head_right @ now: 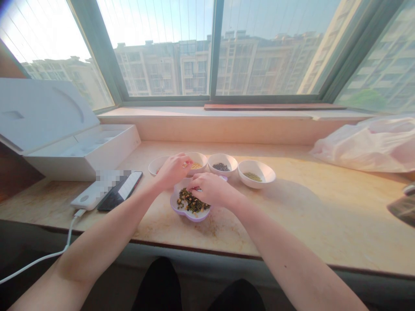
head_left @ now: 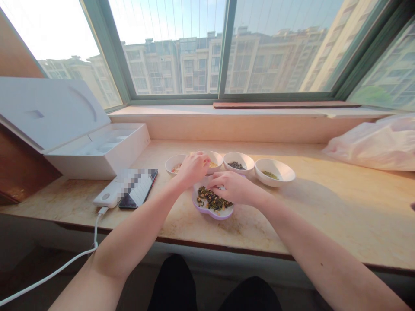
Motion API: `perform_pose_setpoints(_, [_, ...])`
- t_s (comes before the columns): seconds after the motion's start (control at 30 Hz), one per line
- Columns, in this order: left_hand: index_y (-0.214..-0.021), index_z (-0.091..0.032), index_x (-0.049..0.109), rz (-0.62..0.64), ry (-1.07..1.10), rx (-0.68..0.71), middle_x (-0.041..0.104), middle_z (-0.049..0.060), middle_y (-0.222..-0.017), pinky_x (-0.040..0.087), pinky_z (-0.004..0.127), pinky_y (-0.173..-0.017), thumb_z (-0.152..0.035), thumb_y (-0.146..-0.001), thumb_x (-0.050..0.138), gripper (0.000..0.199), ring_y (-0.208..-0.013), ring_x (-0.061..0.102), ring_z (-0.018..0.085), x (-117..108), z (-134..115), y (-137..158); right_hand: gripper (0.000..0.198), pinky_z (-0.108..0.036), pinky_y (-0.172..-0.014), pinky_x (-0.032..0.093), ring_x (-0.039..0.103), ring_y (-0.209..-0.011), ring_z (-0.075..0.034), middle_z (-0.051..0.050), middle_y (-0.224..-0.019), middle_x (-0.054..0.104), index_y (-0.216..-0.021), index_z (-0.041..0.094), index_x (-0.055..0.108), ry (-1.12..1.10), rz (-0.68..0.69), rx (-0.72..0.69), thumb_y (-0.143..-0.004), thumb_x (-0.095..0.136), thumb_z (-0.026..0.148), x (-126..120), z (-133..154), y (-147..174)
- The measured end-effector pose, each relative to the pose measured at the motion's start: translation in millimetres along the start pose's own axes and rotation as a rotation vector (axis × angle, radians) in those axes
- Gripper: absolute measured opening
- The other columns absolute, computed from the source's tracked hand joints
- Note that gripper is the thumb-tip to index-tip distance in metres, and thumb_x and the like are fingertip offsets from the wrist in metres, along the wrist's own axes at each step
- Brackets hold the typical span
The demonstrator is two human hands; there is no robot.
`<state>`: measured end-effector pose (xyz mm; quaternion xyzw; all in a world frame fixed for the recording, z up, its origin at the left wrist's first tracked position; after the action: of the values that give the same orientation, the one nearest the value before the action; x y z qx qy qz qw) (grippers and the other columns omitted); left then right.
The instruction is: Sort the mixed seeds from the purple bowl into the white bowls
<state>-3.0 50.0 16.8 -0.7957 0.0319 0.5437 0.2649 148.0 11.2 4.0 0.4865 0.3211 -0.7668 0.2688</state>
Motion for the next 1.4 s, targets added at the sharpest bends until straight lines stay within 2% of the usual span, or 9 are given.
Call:
perform_pose_setpoints(0.17, [-0.092,-0.019,0.073,0.028,0.054,0.080,0.072,0.006,-0.100,0.051,0.032,-0.082,-0.020,-0.099,0.049,0.025,-0.089,0.067,0.020,-6.5,-4.3,2.6,0.022,-0.032,-0.075,0.045,0.063,-0.077,-0.018,-0.005,-0.084,0.074,-0.084,0.021,0.081,-0.066,-0.184,0.070,-0.092,0.060,0.025,-28.4,-16.7,7.1])
perform_pose_setpoints(0.33, [-0.096,-0.024,0.075,0.353,0.068,0.331,0.075,0.003,-0.102,0.050,0.029,-0.085,-0.015,-0.093,0.055,0.022,-0.091,0.068,0.018,-14.4,-26.7,18.2,0.026,-0.031,-0.073,0.046,0.065,-0.077,-0.020,-0.007,-0.084,0.076,-0.090,0.019,0.080,0.169,-0.409,0.485,-0.091,0.059,0.034,-77.7,-70.3,32.6])
perform_pose_setpoints(0.47, [-0.106,-0.028,0.076,0.542,0.068,0.426,0.073,0.001,-0.113,0.052,0.028,-0.086,-0.022,-0.084,0.071,0.024,-0.098,0.069,0.019,-12.9,-39.1,32.7,0.025,-0.031,-0.070,0.047,0.070,-0.082,-0.024,-0.008,-0.089,0.079,-0.084,0.022,0.081,0.276,-0.306,0.712,-0.087,0.058,0.031,-98.3,-107.1,56.1])
perform_pose_setpoints(0.73, [-0.104,-0.027,0.076,0.507,0.055,0.507,0.072,0.003,-0.108,0.051,0.031,-0.092,-0.034,-0.082,0.080,0.024,-0.110,0.065,0.023,7.1,-46.8,38.6,0.014,-0.029,-0.059,0.048,0.070,-0.071,-0.022,-0.005,-0.080,0.079,-0.073,0.024,0.081,0.159,-0.040,0.914,-0.070,0.068,0.026,-94.1,-133.9,72.6])
perform_pose_setpoints(0.83, [-0.099,-0.026,0.077,0.521,0.050,0.487,0.073,0.003,-0.106,0.051,0.029,-0.086,-0.025,-0.089,0.072,0.011,-0.107,0.066,0.022,10.7,-47.6,36.8,0.014,-0.030,-0.059,0.048,0.070,-0.069,-0.022,-0.006,-0.080,0.079,-0.071,0.024,0.081,0.159,-0.051,0.912,-0.071,0.068,0.029,-90.8,-131.5,70.8])
perform_pose_setpoints(0.97, [-0.095,-0.024,0.077,0.527,0.073,0.478,0.074,0.001,-0.106,0.050,0.027,-0.091,-0.012,-0.092,0.063,0.019,-0.109,0.066,0.019,14.9,-45.5,32.0,0.018,-0.032,-0.064,0.048,0.071,-0.077,-0.025,-0.008,-0.088,0.080,-0.079,0.025,0.082,0.211,-0.179,0.885,-0.075,0.066,0.034,-91.0,-121.0,65.4])
perform_pose_setpoints(1.17, [-0.090,-0.025,0.078,0.519,0.138,0.461,0.074,-0.001,-0.109,0.050,0.024,-0.089,-0.013,-0.091,0.063,0.019,-0.107,0.067,0.018,17.7,-41.0,27.6,0.029,-0.034,-0.073,0.049,0.071,-0.087,-0.027,-0.010,-0.096,0.080,-0.095,0.022,0.081,0.288,-0.384,0.802,-0.086,0.059,0.038,-95.8,-120.5,58.1])
perform_pose_setpoints(1.3, [-0.089,-0.023,0.076,0.514,0.187,0.468,0.073,0.000,-0.112,0.049,0.022,-0.092,-0.015,-0.091,0.065,0.014,-0.106,0.067,0.017,14.5,-39.9,25.4,0.026,-0.033,-0.074,0.050,0.070,-0.080,-0.024,-0.009,-0.087,0.079,-0.089,0.020,0.080,0.266,-0.584,0.675,-0.088,0.059,0.035,-99.4,-118.2,55.5])
perform_pose_setpoints(1.4, [-0.088,-0.020,0.074,0.473,0.195,0.467,0.073,0.002,-0.105,0.049,0.024,-0.086,-0.019,-0.091,0.066,0.008,-0.097,0.068,0.017,10.5,-37.5,21.8,0.023,-0.032,-0.070,0.052,0.067,-0.071,-0.021,-0.007,-0.081,0.077,-0.088,0.019,0.079,0.227,-0.684,0.471,-0.090,0.061,0.034,-101.3,-87.2,47.9])
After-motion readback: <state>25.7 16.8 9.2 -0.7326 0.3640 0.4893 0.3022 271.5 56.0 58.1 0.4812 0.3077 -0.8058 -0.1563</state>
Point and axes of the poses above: each hand's wrist, its own y-axis away from the middle knuckle, its own x-axis out of the palm, z = x × y, the point moved 3 cm from there along -y, towards the middle knuckle
